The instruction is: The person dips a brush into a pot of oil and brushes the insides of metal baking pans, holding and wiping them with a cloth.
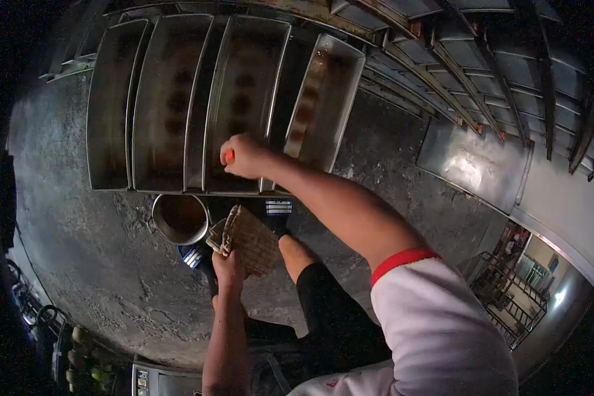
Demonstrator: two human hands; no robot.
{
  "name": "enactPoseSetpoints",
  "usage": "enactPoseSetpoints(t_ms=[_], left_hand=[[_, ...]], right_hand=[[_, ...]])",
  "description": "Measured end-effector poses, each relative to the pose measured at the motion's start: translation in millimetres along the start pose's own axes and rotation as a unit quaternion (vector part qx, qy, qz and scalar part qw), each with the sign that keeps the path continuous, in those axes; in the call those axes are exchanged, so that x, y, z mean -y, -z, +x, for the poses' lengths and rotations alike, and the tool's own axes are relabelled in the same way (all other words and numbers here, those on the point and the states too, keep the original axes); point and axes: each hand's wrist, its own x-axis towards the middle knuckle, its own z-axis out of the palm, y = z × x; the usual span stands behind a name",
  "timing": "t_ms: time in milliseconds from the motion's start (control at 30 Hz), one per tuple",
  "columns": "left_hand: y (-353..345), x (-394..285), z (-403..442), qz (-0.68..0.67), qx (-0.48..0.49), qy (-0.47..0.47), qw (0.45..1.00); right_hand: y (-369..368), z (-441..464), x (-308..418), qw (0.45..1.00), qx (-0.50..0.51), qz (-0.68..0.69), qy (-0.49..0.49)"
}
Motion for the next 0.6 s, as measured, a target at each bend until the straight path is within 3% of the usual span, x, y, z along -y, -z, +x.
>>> enactPoseSetpoints(t_ms=[33,67,167,233,267,333,367,400,467,500,533,600], left_hand=[[6,-7,6,0.001,-0.001,-0.001,1.0],[13,-13,11,0.021,0.001,-0.018,1.0],[19,-28,32,0.059,-0.013,-0.043,0.997],[18,-38,47,0.088,-0.056,-0.047,0.993],[16,-33,56,0.085,-0.078,-0.079,0.99],[6,-40,60,0.044,-0.071,-0.052,0.995],[-1,-48,63,0.004,-0.064,-0.033,0.997],[-10,-56,61,-0.082,-0.061,-0.028,0.994],[-15,-61,66,-0.029,-0.078,-0.047,0.995],[-19,-62,69,0.022,-0.091,-0.063,0.994],[-21,-63,69,-0.023,-0.075,-0.041,0.996],[-23,-60,76,0.019,-0.084,-0.067,0.994]], right_hand=[[6,22,-18,1.0,0.013,-0.004,-0.009],[28,44,-29,0.996,-0.048,-0.021,0.074],[118,96,-54,0.936,-0.287,-0.13,0.156],[157,118,-42,0.894,-0.365,-0.175,0.192],[147,124,-41,0.895,-0.362,-0.175,0.194],[101,127,-42,0.92,-0.318,-0.213,0.083],[58,117,-51,0.917,-0.319,-0.209,0.115],[22,92,-39,0.933,-0.304,-0.16,0.103],[-41,30,-19,0.958,-0.269,-0.085,0.058],[-43,-6,3,0.986,-0.161,-0.037,-0.013],[-46,-25,1,0.987,-0.158,0.037,-0.007],[-40,-39,-6,0.969,-0.168,0.18,-0.03]])
